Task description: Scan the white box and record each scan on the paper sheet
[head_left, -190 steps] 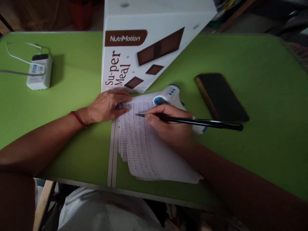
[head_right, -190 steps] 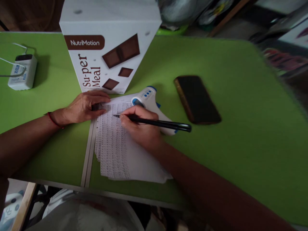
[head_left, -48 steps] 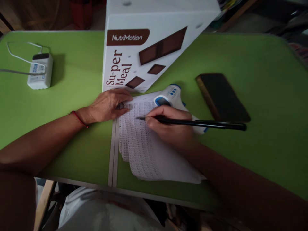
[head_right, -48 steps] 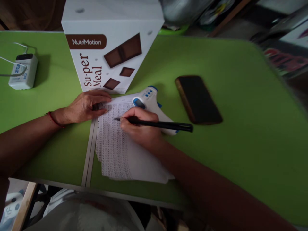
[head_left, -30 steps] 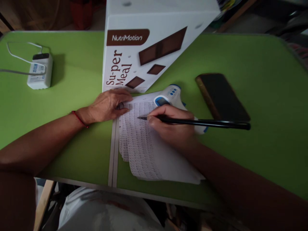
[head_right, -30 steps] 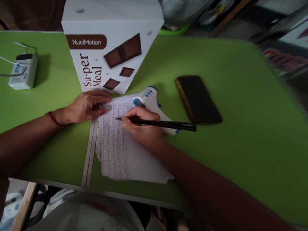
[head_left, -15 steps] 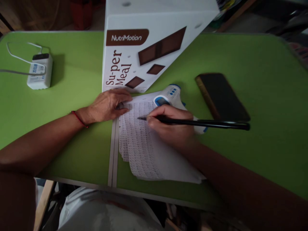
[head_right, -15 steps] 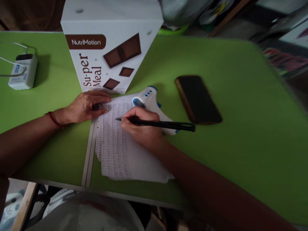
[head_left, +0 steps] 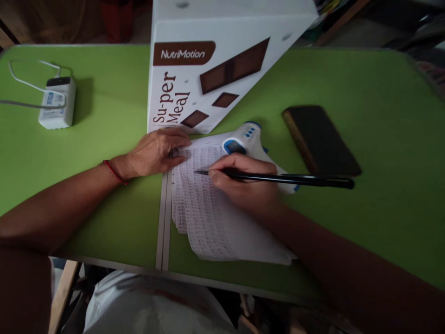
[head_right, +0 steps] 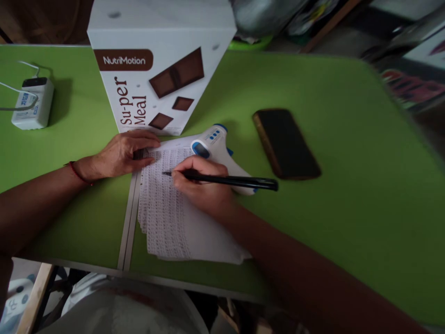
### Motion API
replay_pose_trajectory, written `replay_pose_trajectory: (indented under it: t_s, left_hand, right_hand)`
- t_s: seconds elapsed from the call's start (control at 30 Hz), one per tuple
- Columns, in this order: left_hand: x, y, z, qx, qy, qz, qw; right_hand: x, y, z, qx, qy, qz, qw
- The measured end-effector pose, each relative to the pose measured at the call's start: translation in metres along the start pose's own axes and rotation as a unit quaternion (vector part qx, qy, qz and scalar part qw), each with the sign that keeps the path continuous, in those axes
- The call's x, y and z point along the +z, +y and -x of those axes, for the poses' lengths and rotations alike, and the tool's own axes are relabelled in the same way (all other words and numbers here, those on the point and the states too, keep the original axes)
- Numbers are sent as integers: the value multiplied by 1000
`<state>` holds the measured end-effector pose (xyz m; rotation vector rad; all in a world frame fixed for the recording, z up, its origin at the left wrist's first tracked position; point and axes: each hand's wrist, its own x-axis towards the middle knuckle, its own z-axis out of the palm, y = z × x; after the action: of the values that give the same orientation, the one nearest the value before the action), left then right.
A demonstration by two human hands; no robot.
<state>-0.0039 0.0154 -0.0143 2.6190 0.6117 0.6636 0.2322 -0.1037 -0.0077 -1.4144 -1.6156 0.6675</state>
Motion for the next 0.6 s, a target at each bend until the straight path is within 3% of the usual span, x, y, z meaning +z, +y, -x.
replay_pose_trajectory:
  t_s: [0.6]
  left_hand:
    - [-1,1,0,0,-5,2,1000]
  right_hand:
    - [1,-2,2,20,1,6,1000]
